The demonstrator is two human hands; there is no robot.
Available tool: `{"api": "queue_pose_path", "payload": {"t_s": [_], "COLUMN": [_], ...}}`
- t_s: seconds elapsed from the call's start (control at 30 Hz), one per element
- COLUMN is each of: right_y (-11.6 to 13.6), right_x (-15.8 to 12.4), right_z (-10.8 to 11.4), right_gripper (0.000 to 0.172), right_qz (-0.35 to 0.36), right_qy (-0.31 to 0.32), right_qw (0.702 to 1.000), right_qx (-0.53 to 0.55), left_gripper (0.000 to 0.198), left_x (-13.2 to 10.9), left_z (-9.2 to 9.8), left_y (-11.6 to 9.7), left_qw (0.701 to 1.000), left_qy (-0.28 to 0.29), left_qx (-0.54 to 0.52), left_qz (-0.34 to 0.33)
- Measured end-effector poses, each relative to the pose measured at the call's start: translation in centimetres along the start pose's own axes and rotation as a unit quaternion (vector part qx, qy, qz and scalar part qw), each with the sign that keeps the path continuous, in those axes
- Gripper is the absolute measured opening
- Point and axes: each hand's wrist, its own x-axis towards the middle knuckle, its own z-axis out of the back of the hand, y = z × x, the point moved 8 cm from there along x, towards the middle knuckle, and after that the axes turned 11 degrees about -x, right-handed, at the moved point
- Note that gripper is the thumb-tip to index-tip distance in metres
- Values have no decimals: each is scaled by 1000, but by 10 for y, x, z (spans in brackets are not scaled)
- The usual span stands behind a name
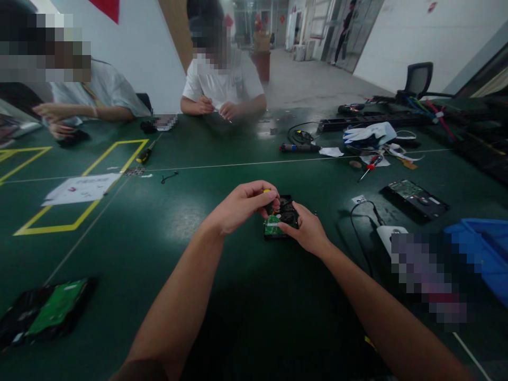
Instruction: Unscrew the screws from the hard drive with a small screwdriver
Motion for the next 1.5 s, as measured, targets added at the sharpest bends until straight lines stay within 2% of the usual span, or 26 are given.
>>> {"api": "queue_pose_path", "payload": {"t_s": [0.27, 0.47, 0.57, 0.7, 0.8, 0.9, 1.13, 1.5], "right_y": [-5, -5, -5, -4, -6, -8, -12, -12], "right_x": [3, 12, 12, 8, 7, 8, 8, 6], "right_z": [-4, -7, -7, -7, -7, -7, -10, -10], "right_gripper": [64, 66, 56, 33, 26, 29, 52, 55], "right_qz": [-21, -25, -28, -15, -12, -11, -34, -33], "right_qy": [-15, -35, -41, -38, -27, -18, 33, 32], "right_qw": [1000, 999, 999, 999, 1000, 1000, 998, 999], "right_qx": [-16, -18, -9, 1, 4, 11, 31, 24], "left_gripper": [24, 24, 24, 24, 24, 23, 28, 32], "left_x": [-1, 1, 2, 0, 0, 0, 2, 1], "left_z": [2, 10, 13, 12, 11, 13, 16, 16], "left_y": [-1, -4, -5, -5, -5, -4, -3, 0], "left_qw": [1000, 999, 999, 999, 999, 999, 998, 997], "left_qy": [6, -18, -31, -27, -25, -29, -58, -62], "left_qx": [4, 6, 9, 9, 2, -10, -10, 32], "left_qz": [-5, -32, -35, -31, -25, -24, -20, -9]}}
